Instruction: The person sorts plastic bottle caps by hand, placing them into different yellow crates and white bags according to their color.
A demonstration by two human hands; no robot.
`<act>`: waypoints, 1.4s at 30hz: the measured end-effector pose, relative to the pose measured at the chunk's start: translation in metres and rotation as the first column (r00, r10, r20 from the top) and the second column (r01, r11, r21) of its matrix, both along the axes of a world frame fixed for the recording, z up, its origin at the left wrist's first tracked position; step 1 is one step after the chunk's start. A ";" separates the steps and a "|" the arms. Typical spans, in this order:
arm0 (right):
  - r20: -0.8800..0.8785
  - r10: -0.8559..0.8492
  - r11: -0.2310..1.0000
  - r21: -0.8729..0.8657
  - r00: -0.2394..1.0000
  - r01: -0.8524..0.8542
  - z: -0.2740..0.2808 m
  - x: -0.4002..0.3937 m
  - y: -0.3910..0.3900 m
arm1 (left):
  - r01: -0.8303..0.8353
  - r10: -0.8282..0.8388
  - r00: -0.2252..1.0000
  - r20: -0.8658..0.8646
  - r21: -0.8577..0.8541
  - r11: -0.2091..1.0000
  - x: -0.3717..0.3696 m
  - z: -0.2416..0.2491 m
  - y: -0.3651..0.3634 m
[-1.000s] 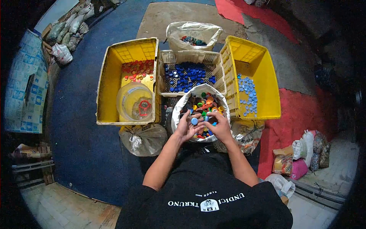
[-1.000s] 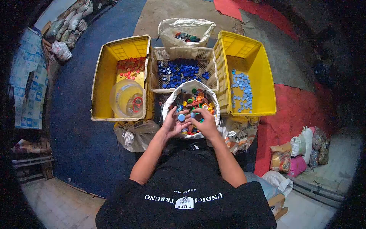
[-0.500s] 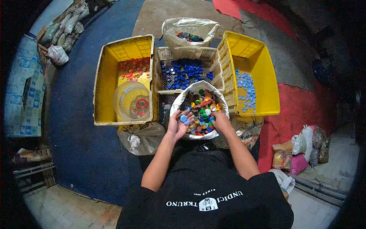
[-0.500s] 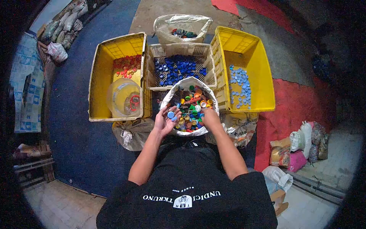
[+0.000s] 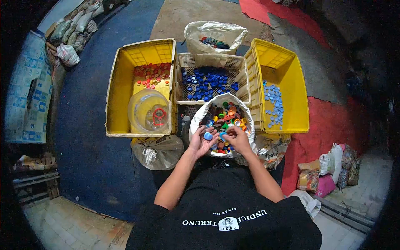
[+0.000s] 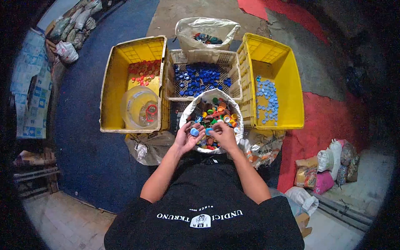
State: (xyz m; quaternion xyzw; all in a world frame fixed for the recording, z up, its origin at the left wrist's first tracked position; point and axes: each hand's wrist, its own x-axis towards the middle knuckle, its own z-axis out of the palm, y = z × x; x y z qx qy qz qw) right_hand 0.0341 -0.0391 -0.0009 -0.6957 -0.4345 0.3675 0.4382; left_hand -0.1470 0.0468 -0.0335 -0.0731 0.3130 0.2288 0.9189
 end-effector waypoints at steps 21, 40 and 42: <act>-0.512 -0.712 0.616 -0.127 0.481 0.777 0.009 0.065 -0.078 | 0.384 -0.361 0.920 -0.152 0.176 0.906 0.279 0.099 0.010; -0.281 -0.079 0.988 -0.150 0.956 0.038 -0.003 0.101 -0.037 | 0.590 -0.167 0.718 -0.675 0.464 0.661 0.102 0.034 -0.050; -0.271 0.083 0.981 -0.145 0.959 -0.126 -0.021 0.095 -0.027 | 0.519 -0.070 0.732 -0.678 0.488 0.701 0.091 0.029 -0.053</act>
